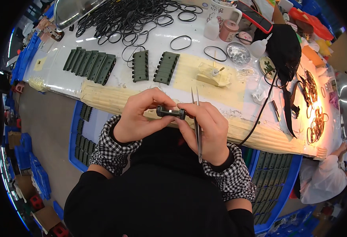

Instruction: Assembling small green plastic components using tweezers and a metal pick on a factory workbench.

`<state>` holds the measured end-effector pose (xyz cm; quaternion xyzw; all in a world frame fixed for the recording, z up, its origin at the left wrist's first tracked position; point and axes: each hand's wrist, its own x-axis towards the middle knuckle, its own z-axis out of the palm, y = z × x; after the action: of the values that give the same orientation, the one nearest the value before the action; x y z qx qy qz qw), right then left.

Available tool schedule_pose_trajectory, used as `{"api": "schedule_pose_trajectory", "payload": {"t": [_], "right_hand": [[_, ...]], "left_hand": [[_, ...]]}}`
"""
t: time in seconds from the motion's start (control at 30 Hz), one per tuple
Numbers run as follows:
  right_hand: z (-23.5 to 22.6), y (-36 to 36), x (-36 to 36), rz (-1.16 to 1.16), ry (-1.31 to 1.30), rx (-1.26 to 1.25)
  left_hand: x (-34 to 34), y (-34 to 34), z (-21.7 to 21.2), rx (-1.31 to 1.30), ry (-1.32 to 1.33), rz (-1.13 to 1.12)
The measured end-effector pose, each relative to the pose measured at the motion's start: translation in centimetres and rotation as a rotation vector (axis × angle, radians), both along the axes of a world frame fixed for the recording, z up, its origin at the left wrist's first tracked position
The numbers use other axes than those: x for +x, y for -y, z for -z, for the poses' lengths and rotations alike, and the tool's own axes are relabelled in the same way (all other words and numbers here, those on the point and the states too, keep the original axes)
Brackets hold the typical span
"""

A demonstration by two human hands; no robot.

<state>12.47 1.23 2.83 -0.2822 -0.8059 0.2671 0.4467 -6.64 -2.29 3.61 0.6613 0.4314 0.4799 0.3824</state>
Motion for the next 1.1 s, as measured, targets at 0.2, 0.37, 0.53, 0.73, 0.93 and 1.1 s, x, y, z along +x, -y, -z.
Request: {"api": "schedule_pose_trajectory", "payload": {"t": [0.2,0.37,0.53,0.73,0.93,1.1], "right_hand": [[-0.7,-0.4,0.3,0.035,0.051,-0.001],[-0.4,-0.4,0.2,0.014,0.111,0.136],[-0.8,-0.6,-0.2,-0.109,0.362,0.512],[-1.3,-1.0,-2.8,-0.242,0.435,0.655],[-1.0,-1.5,-3.8,-0.243,0.398,0.681],[-2.9,-1.1,-3.0,-0.275,0.239,0.511]], "left_hand": [[0.4,0.7,1.8,0.160,0.175,-0.181],[-1.4,1.0,2.1,0.146,0.047,-0.082],[-2.5,2.1,2.0,-0.837,0.908,0.206],[-2.6,2.8,1.9,-0.922,0.847,0.116],[-3.4,3.0,2.4,-0.879,0.900,0.104],[-4.3,2.5,1.8,-0.911,1.218,0.097]]}}
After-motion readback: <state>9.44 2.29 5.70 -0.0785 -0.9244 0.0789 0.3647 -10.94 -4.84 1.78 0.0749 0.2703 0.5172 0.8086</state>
